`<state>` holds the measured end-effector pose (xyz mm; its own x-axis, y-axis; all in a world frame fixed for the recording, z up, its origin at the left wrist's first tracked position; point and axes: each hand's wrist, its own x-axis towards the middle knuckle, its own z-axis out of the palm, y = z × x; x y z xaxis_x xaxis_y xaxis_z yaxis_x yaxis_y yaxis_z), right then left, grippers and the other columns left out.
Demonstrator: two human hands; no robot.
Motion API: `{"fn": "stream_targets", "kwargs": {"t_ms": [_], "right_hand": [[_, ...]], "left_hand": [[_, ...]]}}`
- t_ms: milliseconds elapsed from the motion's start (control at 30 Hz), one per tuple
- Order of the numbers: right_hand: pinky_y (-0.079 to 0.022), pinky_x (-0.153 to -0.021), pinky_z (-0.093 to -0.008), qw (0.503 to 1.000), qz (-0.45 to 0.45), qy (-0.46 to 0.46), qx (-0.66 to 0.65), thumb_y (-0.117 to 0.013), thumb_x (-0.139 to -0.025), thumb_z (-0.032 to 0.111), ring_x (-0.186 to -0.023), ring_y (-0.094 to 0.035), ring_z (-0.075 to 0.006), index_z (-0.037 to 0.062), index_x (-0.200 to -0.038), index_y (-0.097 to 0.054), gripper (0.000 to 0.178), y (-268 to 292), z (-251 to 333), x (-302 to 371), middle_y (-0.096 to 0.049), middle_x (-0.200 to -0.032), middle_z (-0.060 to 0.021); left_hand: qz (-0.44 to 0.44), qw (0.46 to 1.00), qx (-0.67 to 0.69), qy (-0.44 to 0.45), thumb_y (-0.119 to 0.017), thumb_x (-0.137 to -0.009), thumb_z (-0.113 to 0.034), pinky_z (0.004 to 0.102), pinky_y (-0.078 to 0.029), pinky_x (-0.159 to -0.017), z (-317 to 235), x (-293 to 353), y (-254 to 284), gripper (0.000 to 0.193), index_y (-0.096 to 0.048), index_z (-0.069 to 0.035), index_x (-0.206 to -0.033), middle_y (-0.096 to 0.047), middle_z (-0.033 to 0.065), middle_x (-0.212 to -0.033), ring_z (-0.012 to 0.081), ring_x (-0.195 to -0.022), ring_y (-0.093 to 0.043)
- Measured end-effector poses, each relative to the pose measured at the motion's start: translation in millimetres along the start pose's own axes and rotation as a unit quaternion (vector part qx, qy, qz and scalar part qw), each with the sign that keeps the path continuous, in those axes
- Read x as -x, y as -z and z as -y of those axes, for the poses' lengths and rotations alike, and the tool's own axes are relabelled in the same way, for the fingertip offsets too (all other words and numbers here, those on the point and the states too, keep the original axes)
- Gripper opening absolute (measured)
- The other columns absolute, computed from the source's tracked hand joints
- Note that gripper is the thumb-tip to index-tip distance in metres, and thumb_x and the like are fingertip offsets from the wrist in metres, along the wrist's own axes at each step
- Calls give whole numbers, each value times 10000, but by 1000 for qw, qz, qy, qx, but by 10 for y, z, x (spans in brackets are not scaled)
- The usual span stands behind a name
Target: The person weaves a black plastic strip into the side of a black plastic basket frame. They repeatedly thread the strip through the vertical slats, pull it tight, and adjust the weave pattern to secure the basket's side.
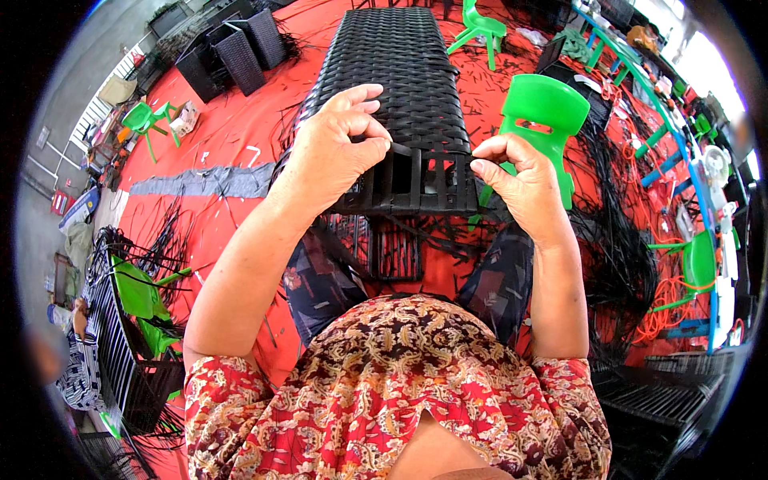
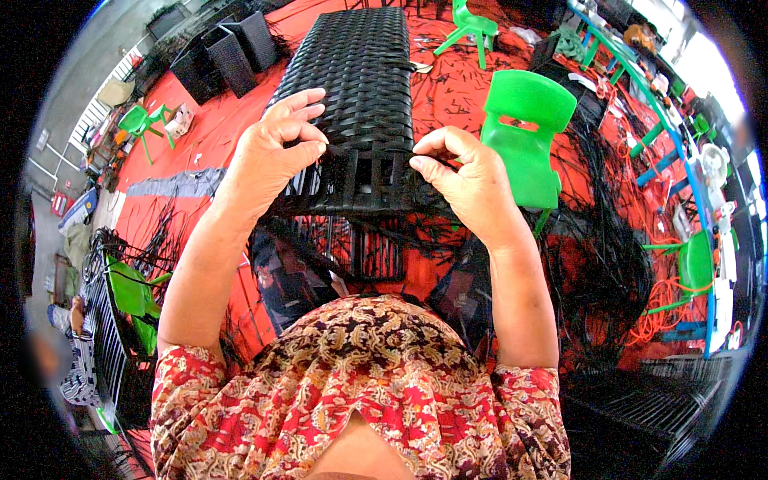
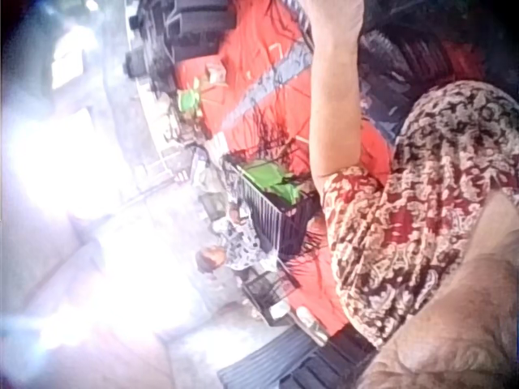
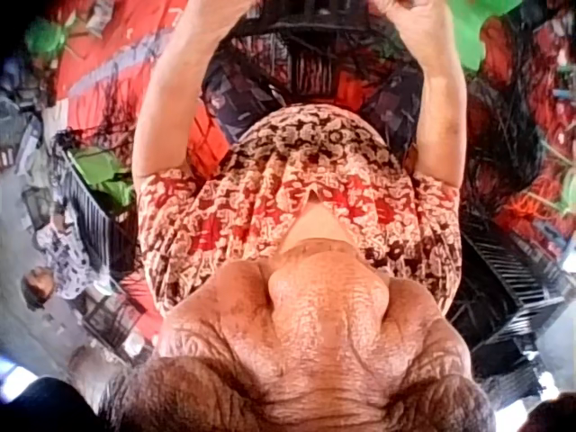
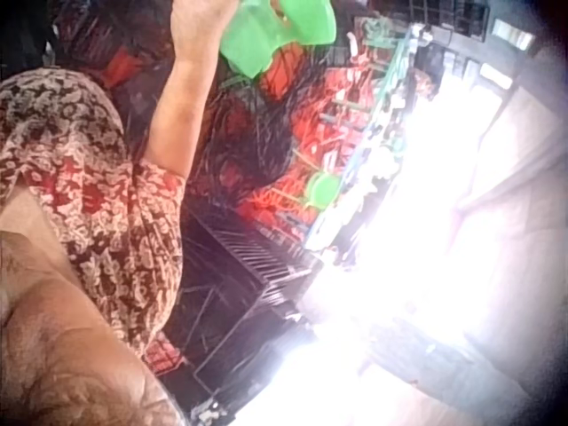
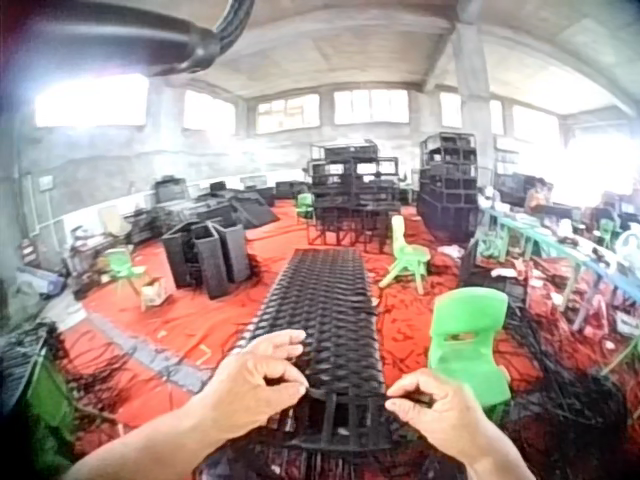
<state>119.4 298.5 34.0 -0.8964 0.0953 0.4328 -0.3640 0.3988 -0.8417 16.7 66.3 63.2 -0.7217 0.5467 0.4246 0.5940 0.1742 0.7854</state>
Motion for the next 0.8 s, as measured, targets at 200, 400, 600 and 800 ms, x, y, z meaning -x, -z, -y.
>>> {"fn": "stream_targets", "kwargs": {"t_ms": [200,400,600,800], "right_hand": [[-447,-851,-289,983,-40,133,121,-670,-823,60,-972,-559,-178,20,-971,-642,156,29,263,-62,-601,-1020,-72],[-374,-969,-392,954,30,225,198,-649,-849,192,-1124,-497,-291,63,-934,-672,156,-438,540,-373,-584,-1158,-120],[-367,-981,-397,969,79,176,156,-679,-831,214,-1146,-487,-294,43,-821,-653,173,-582,316,-549,-578,-1200,-125],[-466,-815,-292,991,77,64,86,-657,-776,95,-1072,-549,-209,8,-693,-565,151,-569,429,-498,-579,-1239,-141]], "left_hand": [[-14,997,-74,-23,-641,-779,-46,326,-420,-952,10,21,86,67,-661,0,-823,-535,150,-1298,256,-1187,-533],[-13,997,-64,-35,-654,-788,-75,321,-416,-953,-61,94,208,88,-676,-22,-855,-555,133,-1263,230,-1140,-546],[-62,993,-40,-89,-673,-776,-108,349,-415,-960,4,186,223,105,-682,-44,-859,-559,143,-1262,269,-1139,-549],[-6,940,-308,-146,-653,-763,-197,490,-280,-1044,127,272,241,127,-704,-122,-853,-483,144,-1356,329,-1291,-398]]}}
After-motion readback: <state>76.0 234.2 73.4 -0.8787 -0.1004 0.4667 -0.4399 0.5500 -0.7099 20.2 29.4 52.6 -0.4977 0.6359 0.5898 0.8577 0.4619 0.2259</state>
